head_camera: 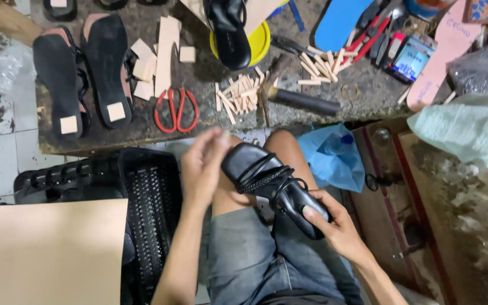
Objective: Assembling sandals by attaching soles and straps using a hammer and manual positioning at a workbench.
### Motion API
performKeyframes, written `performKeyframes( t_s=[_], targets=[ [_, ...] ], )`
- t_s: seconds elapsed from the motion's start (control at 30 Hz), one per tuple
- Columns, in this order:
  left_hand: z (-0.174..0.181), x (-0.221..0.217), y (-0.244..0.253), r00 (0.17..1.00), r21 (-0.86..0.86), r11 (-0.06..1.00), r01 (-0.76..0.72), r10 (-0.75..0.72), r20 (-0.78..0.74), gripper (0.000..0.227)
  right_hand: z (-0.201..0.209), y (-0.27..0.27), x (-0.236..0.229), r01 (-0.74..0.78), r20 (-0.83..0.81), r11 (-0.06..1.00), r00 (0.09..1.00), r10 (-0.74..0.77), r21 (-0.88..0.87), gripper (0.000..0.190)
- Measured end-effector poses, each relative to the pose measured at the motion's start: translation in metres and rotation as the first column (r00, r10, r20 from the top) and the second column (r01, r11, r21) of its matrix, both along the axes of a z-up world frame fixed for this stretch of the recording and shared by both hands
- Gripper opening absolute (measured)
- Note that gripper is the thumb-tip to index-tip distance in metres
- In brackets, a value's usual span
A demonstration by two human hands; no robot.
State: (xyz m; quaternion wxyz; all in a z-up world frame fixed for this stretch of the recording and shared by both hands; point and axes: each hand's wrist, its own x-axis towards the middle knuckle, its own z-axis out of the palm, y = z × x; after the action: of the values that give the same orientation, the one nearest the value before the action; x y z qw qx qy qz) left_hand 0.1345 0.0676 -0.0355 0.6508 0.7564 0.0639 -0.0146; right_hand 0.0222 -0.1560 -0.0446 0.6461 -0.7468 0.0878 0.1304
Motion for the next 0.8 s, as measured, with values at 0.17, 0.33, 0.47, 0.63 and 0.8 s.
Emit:
performKeyframes(
  t_s=[0.17, 0.33, 0.47, 0.63, 0.8],
  targets=[
    [0.036, 0.075, -0.012, 0.993, 0.043, 0.993, -0.108, 0.106, 0.052, 0.060, 0.001, 0.004, 0.029, -0.203, 0.002, 0.939, 0.977, 0.212, -0.279, 0.050],
    [0.032, 0.135, -0.025, 0.990, 0.065, 0.991, -0.120, 0.124, -0.066, 0.061, 0.006, 0.005, 0.034, -0.292, -0.038, 0.868, 0.952, 0.303, -0.403, 0.078],
    [0.035, 0.151, -0.026, 0.975, 0.048, 0.986, -0.157, 0.163, -0.153, 0.053, 0.005, 0.006, 0.036, -0.021, 0.291, 0.909, 0.944, 0.155, -0.416, 0.059],
    [0.012, 0.169, -0.023, 0.972, -0.318, 0.919, -0.232, 0.209, -0.107, 0.053, 0.008, 0.007, 0.038, 0.107, 0.429, 0.918, 0.900, 0.073, -0.382, 0.063],
    [0.011, 0.167, -0.020, 0.965, -0.488, 0.835, -0.253, 0.257, -0.060, 0.048, 0.016, 0.006, 0.036, 0.206, 0.456, 0.917, 0.890, -0.030, -0.342, 0.063]
  ],
)
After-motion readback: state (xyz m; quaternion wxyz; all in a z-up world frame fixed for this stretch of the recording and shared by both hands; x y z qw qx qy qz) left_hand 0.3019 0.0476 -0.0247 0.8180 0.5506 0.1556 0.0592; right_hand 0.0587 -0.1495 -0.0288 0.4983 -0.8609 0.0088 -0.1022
